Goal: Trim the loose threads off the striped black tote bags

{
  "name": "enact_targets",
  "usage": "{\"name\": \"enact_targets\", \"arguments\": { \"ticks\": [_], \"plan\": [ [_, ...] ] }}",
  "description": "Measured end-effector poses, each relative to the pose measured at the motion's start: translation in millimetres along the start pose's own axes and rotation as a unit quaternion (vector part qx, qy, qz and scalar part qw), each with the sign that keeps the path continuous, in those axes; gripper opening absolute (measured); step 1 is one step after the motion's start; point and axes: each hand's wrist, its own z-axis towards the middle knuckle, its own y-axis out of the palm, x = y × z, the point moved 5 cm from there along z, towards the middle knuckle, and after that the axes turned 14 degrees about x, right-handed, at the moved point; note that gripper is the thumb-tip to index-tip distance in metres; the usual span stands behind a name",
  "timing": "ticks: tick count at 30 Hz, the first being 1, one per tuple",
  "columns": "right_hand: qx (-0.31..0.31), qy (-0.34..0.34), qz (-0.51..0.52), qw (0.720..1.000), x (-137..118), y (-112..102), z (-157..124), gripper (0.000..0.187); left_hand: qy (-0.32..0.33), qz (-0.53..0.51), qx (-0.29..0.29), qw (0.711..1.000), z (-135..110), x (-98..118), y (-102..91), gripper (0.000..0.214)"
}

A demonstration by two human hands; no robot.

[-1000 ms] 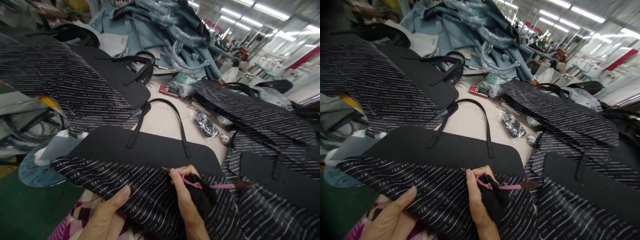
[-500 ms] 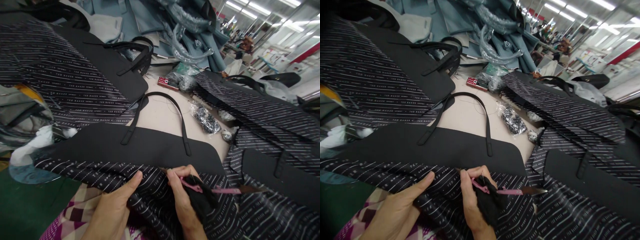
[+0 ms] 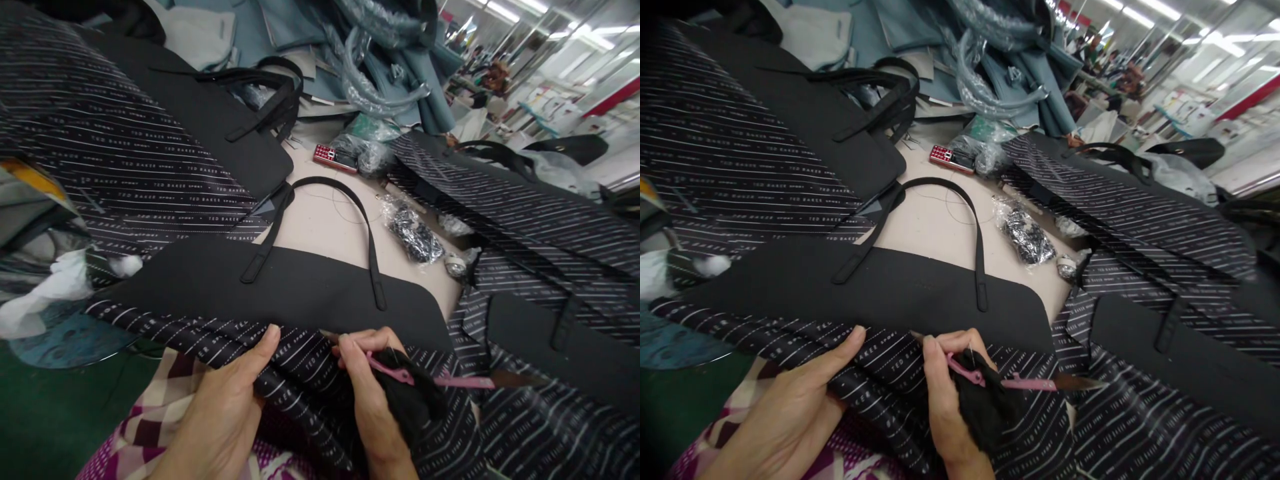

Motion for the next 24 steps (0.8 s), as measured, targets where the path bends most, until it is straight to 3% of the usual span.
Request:
{"name": "enact_targets", "arguments": {
  "ticks": [9,16,20,24],
  "plan": [
    [0.002,0.016,0.007,1.0,-3.7,3.7,-1.5,0.027,-0.007,-0.002,-0.021,1.0,7.0,-6.5,-1.3,0.028],
    [0.005,0.002,0.002,1.0,-9.7,5.5,-1.5,0.031,0.019,-0.02,-0.028,0.999,9.4,-5.2,-3.8,0.046],
    [-0.005,-0.007,0.007,1.0,-14.5,7.4,0.0,0.031,0.01,0.003,-0.036,0.999,15.4,-10.5,-9.0,0.04],
    [-0.02,-0.025,-0.01,0.999,-18.8,9.7,0.8,0.03,0.027,0.01,-0.069,0.997,20.4,-12.8,-11.5,0.058]
  ]
}}
